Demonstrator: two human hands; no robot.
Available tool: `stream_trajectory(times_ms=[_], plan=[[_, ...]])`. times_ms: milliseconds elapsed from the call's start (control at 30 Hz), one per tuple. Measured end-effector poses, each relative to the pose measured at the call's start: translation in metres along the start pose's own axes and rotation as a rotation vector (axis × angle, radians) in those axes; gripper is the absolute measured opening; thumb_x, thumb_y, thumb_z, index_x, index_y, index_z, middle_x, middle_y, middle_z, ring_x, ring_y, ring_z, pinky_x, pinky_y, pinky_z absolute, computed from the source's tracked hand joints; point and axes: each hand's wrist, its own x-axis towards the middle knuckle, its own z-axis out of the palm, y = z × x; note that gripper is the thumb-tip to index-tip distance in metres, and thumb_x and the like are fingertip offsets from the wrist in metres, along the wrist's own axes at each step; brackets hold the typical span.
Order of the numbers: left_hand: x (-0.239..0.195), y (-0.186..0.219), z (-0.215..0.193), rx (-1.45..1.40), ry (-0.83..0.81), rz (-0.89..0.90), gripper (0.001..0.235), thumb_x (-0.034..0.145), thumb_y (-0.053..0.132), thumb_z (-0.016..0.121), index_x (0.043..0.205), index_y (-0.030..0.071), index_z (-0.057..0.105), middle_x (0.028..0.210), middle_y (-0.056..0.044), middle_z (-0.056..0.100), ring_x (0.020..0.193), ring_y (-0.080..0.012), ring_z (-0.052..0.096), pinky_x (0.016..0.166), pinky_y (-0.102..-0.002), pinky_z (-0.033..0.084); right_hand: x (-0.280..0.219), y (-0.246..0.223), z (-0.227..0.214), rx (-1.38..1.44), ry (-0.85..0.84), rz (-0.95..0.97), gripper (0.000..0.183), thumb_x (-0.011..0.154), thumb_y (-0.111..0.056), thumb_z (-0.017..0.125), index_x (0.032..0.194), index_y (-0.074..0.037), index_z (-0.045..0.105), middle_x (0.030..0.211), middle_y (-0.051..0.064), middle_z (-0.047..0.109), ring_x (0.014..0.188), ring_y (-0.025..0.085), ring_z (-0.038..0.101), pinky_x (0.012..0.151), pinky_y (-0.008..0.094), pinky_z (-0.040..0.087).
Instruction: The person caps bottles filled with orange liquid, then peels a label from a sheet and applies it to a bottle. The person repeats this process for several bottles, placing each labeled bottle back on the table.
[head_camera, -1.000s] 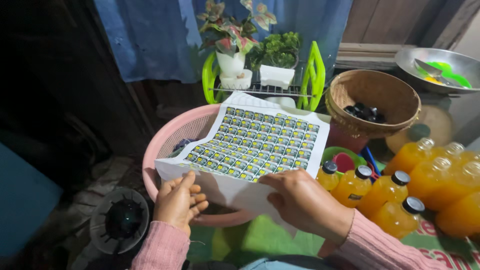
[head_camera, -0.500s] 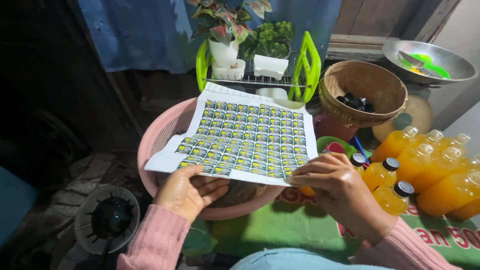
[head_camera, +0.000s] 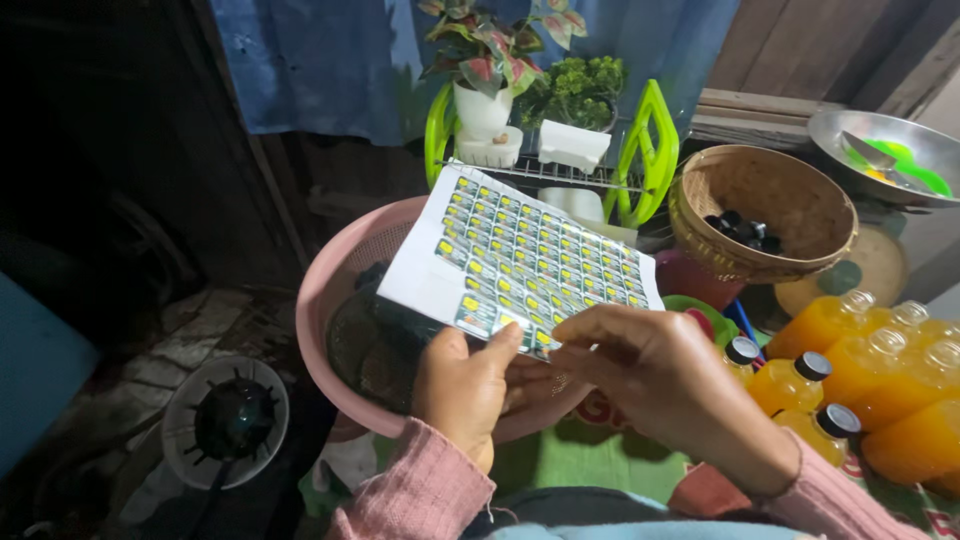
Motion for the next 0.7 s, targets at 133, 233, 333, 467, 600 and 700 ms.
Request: stream_trajectory(times_ms=[133,233,333,467,600,700], plan=[[-0.007,0.008,0.004,-0.002,-0.055,-0.045,0.021,0.086,0.004,0.068,0.106,-0.003,0.069,0.091,-0.015,0.077,0.071,-0.0249,0.075,0.06,-0.036,0.06,0.0,-0.007,0.001,-0.02,-0.015,0.22,0.026,0.08,-0.021,0.083,0.103,-0.008,0.079,0.064,0.005,0.076,0.055,0.009,0.066,0.05,0.027,0.053],[-0.011,0.009,0.008,-0.057,-0.125,-0.037,0.022,0.084,-0.002,0.067,0.105,-0.009,0.07,0.091,-0.017,0.076,0.072,-0.0246,0.075,0.064,-0.035,0.065,-0.002,-0.002,-0.005,0.002,-0.032,0.174,0.025,0.08,-0.021,0.083,0.1,-0.007,0.079,0.066,0.003,0.077,0.058,0.007,0.067,0.051,0.025,0.054],[-0.012,0.008,0.012,-0.06,-0.157,-0.028,0.022,0.082,-0.005,0.067,0.103,-0.011,0.071,0.09,-0.018,0.077,0.071,-0.024,0.075,0.063,-0.035,0.064,-0.005,0.008,-0.006,0.022,-0.033,0.141,0.025,0.079,-0.022,0.084,0.099,-0.006,0.079,0.068,0.002,0.076,0.06,0.006,0.068,0.054,0.024,0.055],[-0.01,0.004,0.017,-0.066,-0.191,0.005,0.021,0.081,-0.004,0.068,0.101,-0.01,0.071,0.09,-0.017,0.077,0.071,-0.0224,0.075,0.061,-0.034,0.063,-0.008,0.023,-0.005,0.165,-0.04,0.173,0.022,0.082,-0.019,0.079,0.097,-0.003,0.079,0.07,0.002,0.077,0.063,0.006,0.068,0.056,0.024,0.056],[-0.007,-0.003,0.019,0.046,-0.089,0.013,0.016,0.081,-0.001,0.071,0.096,-0.008,0.07,0.086,-0.018,0.076,0.069,-0.0238,0.074,0.06,-0.035,0.061,-0.009,0.033,-0.001,0.268,-0.027,0.145,0.021,0.085,-0.016,0.074,0.1,-0.002,0.078,0.078,0.001,0.079,0.071,0.005,0.071,0.063,0.022,0.059],[-0.005,-0.007,0.021,0.259,-0.043,0.188,0.018,0.077,0.0,0.078,0.093,-0.007,0.071,0.089,-0.013,0.078,0.074,-0.0158,0.073,0.065,-0.03,0.06,-0.012,0.037,-0.002,0.258,-0.035,0.203,0.023,0.085,-0.017,0.073,0.101,-0.002,0.08,0.075,0.003,0.078,0.068,0.008,0.069,0.063,0.025,0.058]])
